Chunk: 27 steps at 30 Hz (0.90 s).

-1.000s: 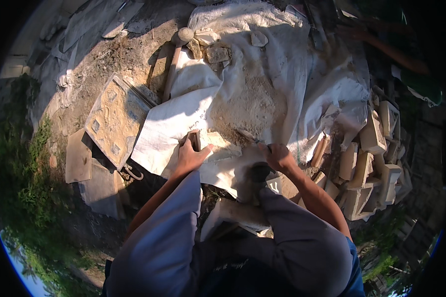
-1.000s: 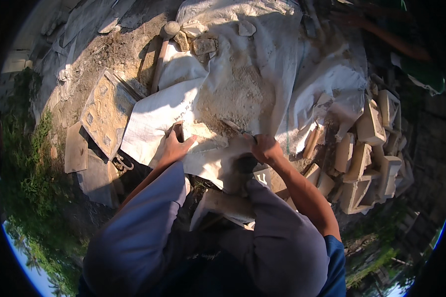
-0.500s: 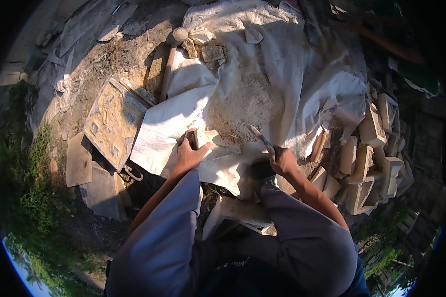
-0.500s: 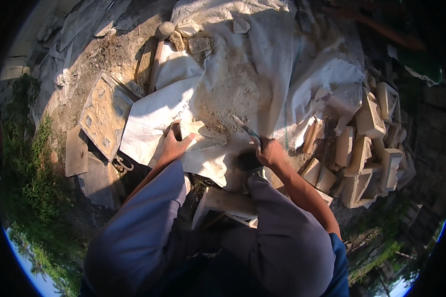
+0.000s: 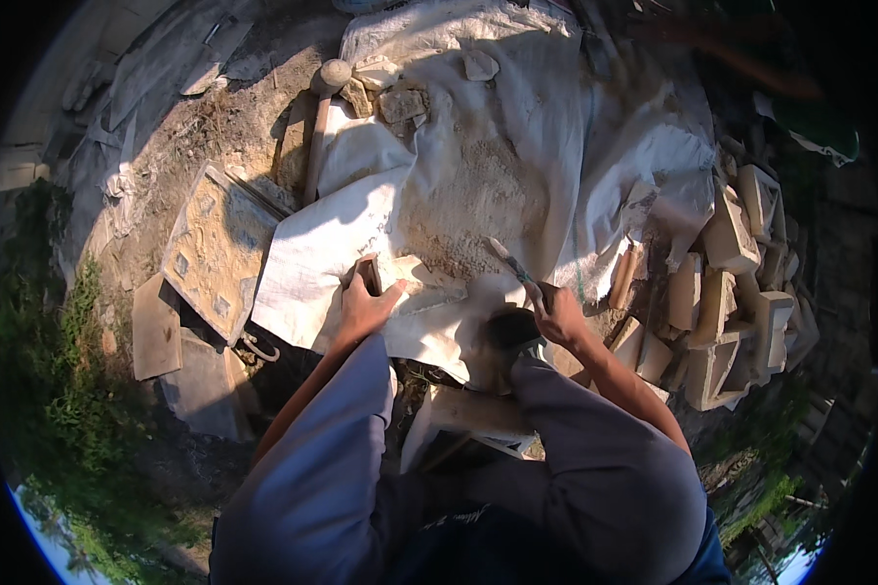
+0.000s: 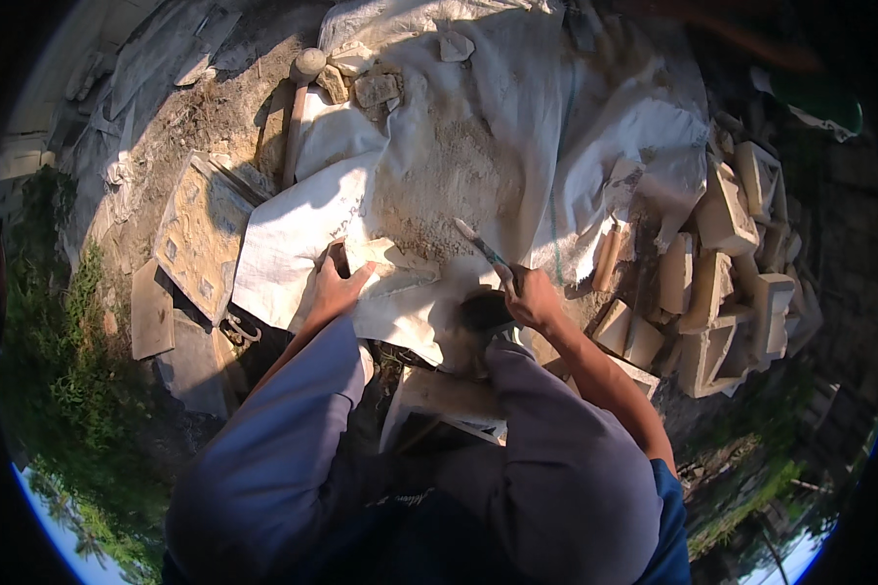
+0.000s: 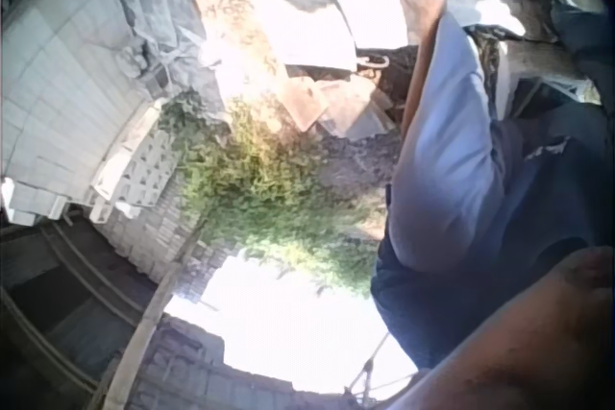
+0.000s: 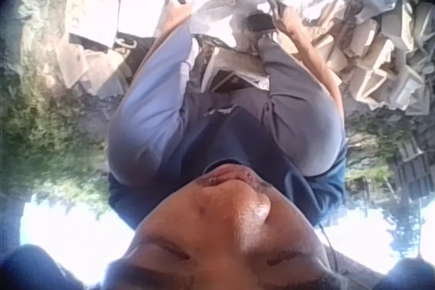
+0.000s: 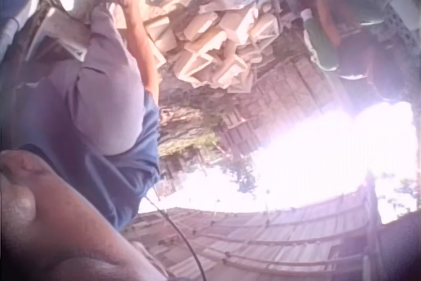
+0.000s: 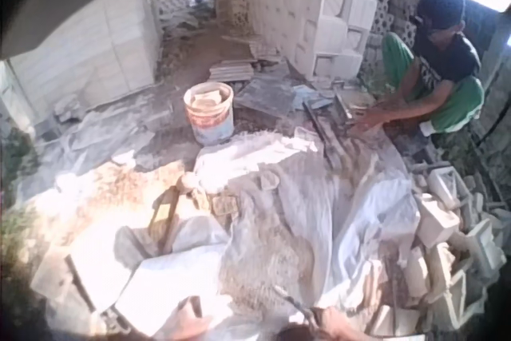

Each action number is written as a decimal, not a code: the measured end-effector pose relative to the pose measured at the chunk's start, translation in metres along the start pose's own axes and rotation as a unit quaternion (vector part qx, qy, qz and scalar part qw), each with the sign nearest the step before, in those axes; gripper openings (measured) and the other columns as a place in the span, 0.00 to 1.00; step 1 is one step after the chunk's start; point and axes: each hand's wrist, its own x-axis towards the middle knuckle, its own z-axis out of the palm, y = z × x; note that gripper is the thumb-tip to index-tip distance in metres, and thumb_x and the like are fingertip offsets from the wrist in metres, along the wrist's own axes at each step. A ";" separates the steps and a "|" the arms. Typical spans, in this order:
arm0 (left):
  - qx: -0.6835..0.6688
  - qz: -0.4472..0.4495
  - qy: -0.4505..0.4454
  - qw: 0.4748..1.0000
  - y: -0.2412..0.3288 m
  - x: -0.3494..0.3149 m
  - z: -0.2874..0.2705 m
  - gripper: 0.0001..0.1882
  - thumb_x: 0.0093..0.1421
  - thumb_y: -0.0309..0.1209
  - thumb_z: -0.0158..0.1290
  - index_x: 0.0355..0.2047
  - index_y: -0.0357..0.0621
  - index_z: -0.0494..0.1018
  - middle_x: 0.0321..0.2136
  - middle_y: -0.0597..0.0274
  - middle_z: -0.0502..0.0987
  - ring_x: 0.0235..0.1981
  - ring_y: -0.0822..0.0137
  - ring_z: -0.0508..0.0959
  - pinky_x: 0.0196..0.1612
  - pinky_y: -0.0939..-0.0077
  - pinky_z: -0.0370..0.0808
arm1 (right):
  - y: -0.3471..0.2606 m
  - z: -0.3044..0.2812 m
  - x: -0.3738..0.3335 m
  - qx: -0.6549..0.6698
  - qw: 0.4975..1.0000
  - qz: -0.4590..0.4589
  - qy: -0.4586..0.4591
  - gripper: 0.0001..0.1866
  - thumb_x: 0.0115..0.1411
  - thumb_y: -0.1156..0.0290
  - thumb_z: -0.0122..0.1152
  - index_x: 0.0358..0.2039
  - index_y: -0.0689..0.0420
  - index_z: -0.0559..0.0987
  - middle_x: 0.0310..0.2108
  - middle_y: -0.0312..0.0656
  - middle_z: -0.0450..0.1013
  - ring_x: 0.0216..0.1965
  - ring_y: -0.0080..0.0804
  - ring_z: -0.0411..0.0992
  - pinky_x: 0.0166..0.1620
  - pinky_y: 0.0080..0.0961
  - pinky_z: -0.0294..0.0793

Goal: The person scrapes dust and debris off a stone block using a small hand trowel, then picks up a different stone block from a pile to inspect it before returning to scrape the first block.

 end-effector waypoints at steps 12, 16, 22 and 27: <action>0.057 -0.071 -0.001 0.996 0.004 0.001 0.000 0.42 0.51 0.47 0.65 0.59 0.32 0.65 0.49 0.37 0.77 0.52 0.48 0.78 0.56 0.61 0.72 | 0.004 0.014 -0.006 -0.026 0.998 0.023 0.054 0.20 0.69 0.58 0.49 0.33 0.64 0.78 0.24 0.63 0.73 0.29 0.67 0.73 0.33 0.54 0.70; -0.030 -0.010 -0.013 0.999 0.006 0.004 0.004 0.43 0.51 0.48 0.66 0.56 0.25 0.66 0.48 0.35 0.77 0.52 0.48 0.78 0.55 0.62 0.73 | 0.023 0.015 0.002 -0.041 0.998 0.026 0.043 0.21 0.70 0.56 0.49 0.34 0.63 0.79 0.24 0.63 0.74 0.31 0.66 0.73 0.35 0.53 0.71; -0.010 -0.029 -0.006 1.000 -0.004 0.003 0.004 0.44 0.51 0.51 0.65 0.54 0.22 0.67 0.47 0.31 0.77 0.51 0.45 0.78 0.55 0.60 0.73 | 0.006 0.014 -0.008 -0.036 0.999 0.007 0.034 0.23 0.70 0.56 0.47 0.32 0.63 0.79 0.26 0.63 0.74 0.33 0.67 0.73 0.35 0.51 0.71; -0.018 -0.009 0.005 1.000 -0.005 0.003 0.001 0.45 0.50 0.51 0.65 0.54 0.21 0.66 0.47 0.31 0.76 0.51 0.44 0.78 0.55 0.59 0.73 | 0.006 0.012 0.003 -0.003 1.000 0.022 -0.006 0.19 0.68 0.59 0.50 0.35 0.64 0.79 0.26 0.67 0.73 0.32 0.68 0.72 0.36 0.55 0.71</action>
